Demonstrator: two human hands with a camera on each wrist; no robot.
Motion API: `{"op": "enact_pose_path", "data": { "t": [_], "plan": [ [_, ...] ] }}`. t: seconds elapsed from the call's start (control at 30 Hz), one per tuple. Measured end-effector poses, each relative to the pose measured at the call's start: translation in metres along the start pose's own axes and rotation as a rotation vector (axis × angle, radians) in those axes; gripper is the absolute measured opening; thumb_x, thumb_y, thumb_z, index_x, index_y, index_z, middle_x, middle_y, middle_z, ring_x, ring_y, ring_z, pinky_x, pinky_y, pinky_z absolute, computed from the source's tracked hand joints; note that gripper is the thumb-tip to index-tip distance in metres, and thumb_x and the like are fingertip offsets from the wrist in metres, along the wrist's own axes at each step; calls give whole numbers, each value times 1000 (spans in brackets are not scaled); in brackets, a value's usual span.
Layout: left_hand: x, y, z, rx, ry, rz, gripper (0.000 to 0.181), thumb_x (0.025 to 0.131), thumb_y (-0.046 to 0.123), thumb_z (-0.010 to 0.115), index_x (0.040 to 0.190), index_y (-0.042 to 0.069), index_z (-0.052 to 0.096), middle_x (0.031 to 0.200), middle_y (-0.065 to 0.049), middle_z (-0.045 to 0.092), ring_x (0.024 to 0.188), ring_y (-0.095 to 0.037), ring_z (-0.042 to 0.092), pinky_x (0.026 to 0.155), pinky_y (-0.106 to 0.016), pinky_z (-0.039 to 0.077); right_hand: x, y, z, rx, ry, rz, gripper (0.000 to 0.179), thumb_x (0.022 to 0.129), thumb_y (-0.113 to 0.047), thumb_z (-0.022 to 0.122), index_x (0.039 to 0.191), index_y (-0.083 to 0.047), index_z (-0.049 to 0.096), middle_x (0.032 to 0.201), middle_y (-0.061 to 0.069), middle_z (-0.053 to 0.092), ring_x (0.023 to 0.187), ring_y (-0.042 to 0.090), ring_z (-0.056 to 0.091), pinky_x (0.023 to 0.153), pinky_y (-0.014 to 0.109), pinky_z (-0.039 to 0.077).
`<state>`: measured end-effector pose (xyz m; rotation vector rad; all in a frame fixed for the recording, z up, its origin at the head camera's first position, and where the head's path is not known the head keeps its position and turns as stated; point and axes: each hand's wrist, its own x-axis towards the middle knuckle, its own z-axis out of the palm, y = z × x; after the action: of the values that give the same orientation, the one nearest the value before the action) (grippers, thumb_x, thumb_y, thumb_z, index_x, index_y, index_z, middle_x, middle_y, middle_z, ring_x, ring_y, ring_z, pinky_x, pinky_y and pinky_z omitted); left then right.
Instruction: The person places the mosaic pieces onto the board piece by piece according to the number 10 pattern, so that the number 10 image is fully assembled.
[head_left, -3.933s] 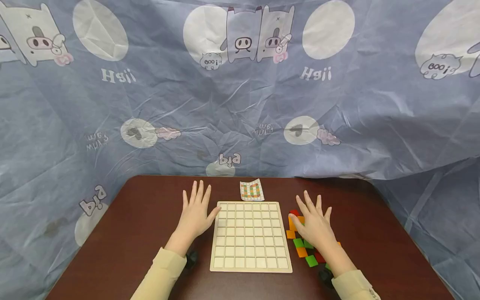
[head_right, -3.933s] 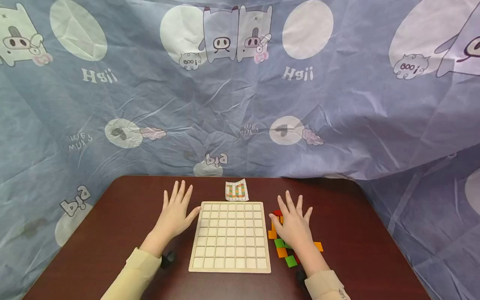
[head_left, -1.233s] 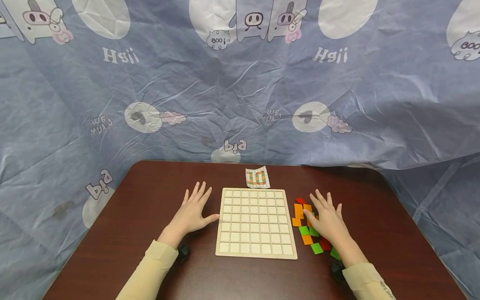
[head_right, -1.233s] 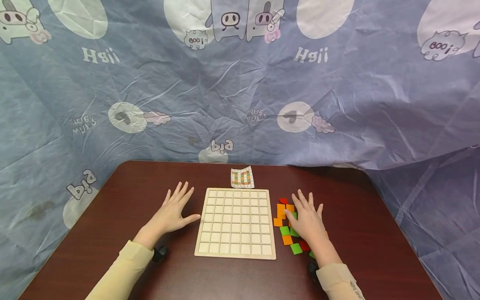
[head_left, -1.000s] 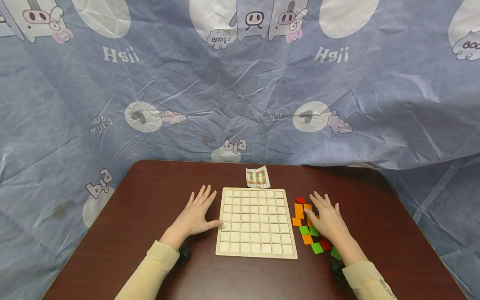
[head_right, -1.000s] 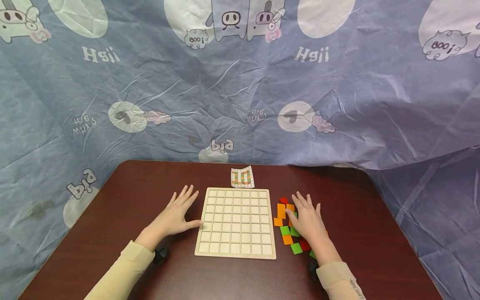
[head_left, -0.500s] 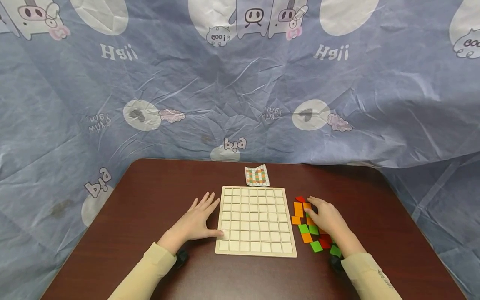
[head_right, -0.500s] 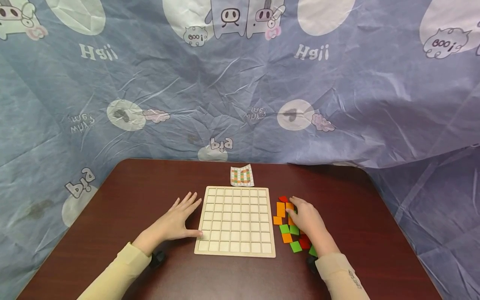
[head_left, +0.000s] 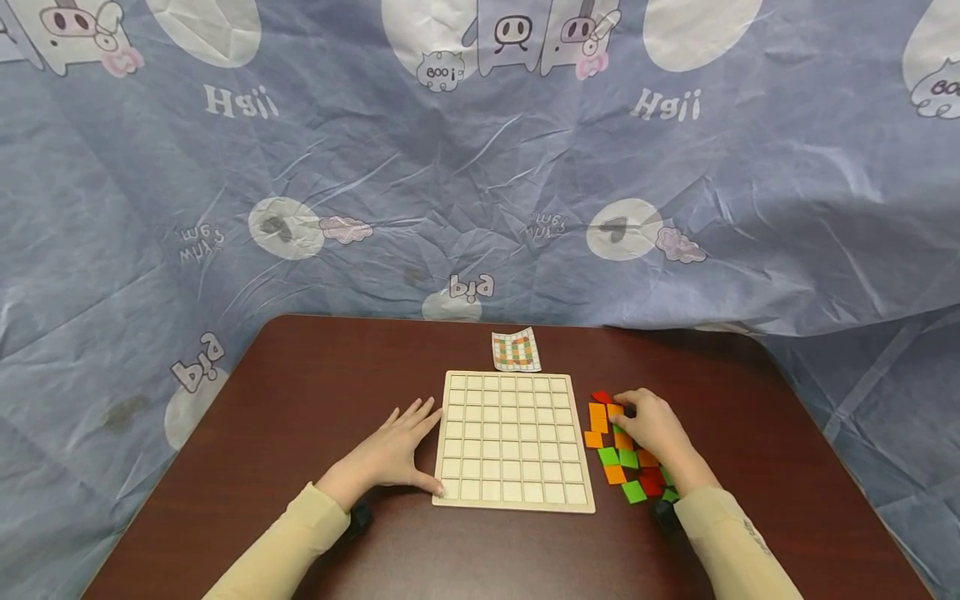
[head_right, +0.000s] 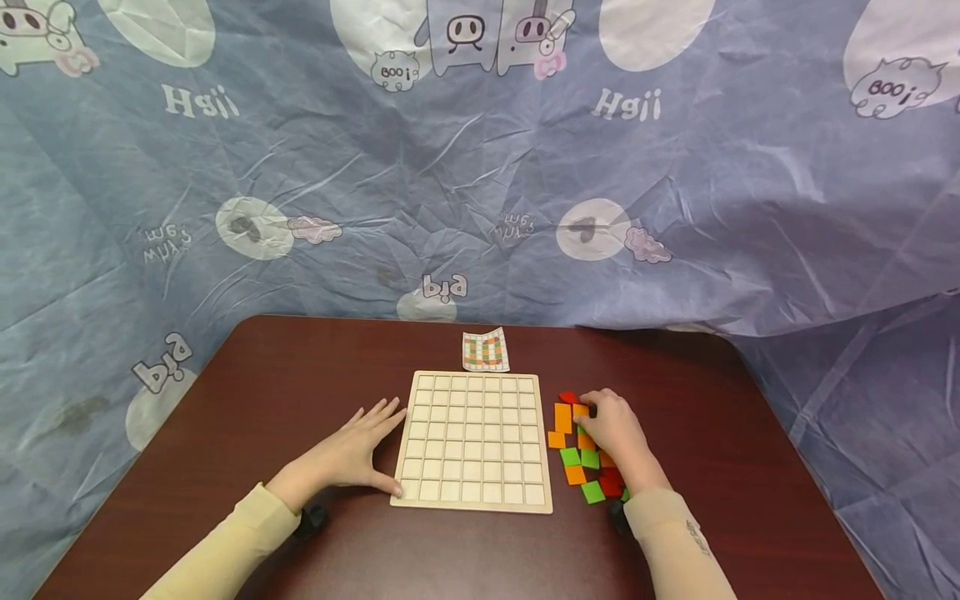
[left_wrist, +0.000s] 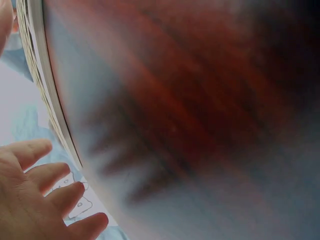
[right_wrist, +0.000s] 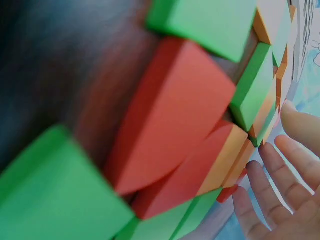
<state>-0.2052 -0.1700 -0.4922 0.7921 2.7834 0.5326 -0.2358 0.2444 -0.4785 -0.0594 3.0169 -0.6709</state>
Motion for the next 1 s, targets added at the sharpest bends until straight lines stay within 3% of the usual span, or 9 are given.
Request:
{"op": "enact_pose_path", "data": {
  "t": [0.27,0.5,1.0],
  "plan": [
    [-1,-2,7,4,-15,-2,124,59,67,83,155,8,31,162,-21,22,150,-38,22,117,-62,23,13,7,4,100,-5,62,42,86,-19,76,116,8,65,113,26,57,94,36,55,89,53,49],
    [-3,1,8,-16,-22,-4,126,58,65,86,155,6,30,161,-23,23,150,-40,21,117,-63,23,20,15,5,203,-30,120,40,86,-18,76,115,7,64,109,24,60,94,33,56,86,47,50],
    [-4,-3,12,-37,-33,-9,120,62,64,84,156,11,31,162,-19,22,151,-39,17,118,-63,18,18,18,4,252,-48,181,37,88,-22,75,110,5,63,98,20,62,87,30,55,79,42,48]
  ]
}}
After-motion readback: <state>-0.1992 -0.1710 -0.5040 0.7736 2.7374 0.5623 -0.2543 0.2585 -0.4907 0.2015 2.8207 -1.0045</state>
